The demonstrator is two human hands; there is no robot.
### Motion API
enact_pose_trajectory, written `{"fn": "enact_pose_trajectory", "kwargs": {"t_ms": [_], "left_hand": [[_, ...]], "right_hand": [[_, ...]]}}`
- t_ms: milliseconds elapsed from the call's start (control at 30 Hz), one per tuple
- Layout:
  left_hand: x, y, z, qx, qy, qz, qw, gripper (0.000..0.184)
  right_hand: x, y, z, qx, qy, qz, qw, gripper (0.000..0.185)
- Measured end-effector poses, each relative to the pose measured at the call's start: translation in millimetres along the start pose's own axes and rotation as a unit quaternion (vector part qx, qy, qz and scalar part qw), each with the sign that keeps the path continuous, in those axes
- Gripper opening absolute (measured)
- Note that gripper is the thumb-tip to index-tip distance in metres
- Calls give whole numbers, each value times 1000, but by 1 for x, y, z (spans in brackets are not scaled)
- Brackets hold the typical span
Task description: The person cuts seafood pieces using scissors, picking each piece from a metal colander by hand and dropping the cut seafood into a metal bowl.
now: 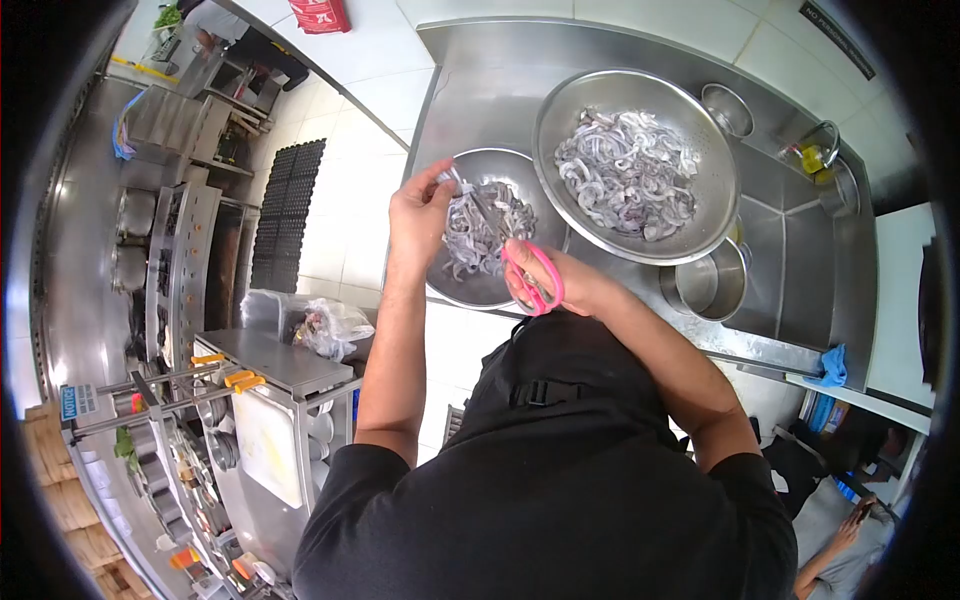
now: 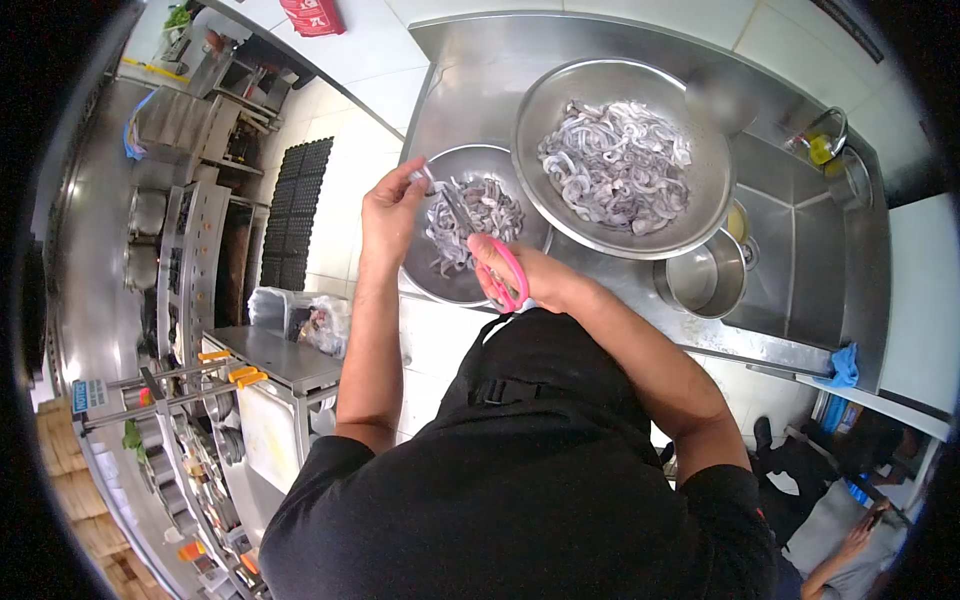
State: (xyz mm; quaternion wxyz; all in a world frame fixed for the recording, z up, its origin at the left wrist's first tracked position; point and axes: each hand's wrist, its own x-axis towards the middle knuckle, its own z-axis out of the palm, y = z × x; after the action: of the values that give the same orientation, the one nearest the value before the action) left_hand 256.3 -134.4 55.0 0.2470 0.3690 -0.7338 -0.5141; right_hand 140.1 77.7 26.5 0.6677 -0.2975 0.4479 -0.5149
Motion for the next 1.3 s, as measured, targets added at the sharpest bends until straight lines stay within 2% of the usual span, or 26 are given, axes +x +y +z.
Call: {"fn": "enact_pose_trajectory", "kwargs": {"t_ms": [167,267,367,667,867,967,1167,1300], "left_hand": [[2,9,5,-58,57,60,995,43],[-2,17,9,-118,68,56,989,48],[-4,15,15,-147,62,52,986,49],[-15,3,24,-142,45,22,989,37],[-33,-2,37,-145,40,14,989,37],[-47,14,40,-67,43,26,997,39],[-42,-3,31,-224,27,-25,974,39],[-38,-16,19,-262,-19,-31,964,33]], "right_hand": [[0,-4,6,-75,3,6,997,73],[0,-10,9,-116,29,-5,993,78],[2,-9,6,-101,39,5,994,76],[5,-11,3,-152,92,-16,984,72],[6,-11,-2,-228,134,-37,964,79],[5,-12,-4,-316,170,2,934,80],[0,-18,0,-383,177,21,907,81],[-6,-25,7,-452,195,5,870,80]]}}
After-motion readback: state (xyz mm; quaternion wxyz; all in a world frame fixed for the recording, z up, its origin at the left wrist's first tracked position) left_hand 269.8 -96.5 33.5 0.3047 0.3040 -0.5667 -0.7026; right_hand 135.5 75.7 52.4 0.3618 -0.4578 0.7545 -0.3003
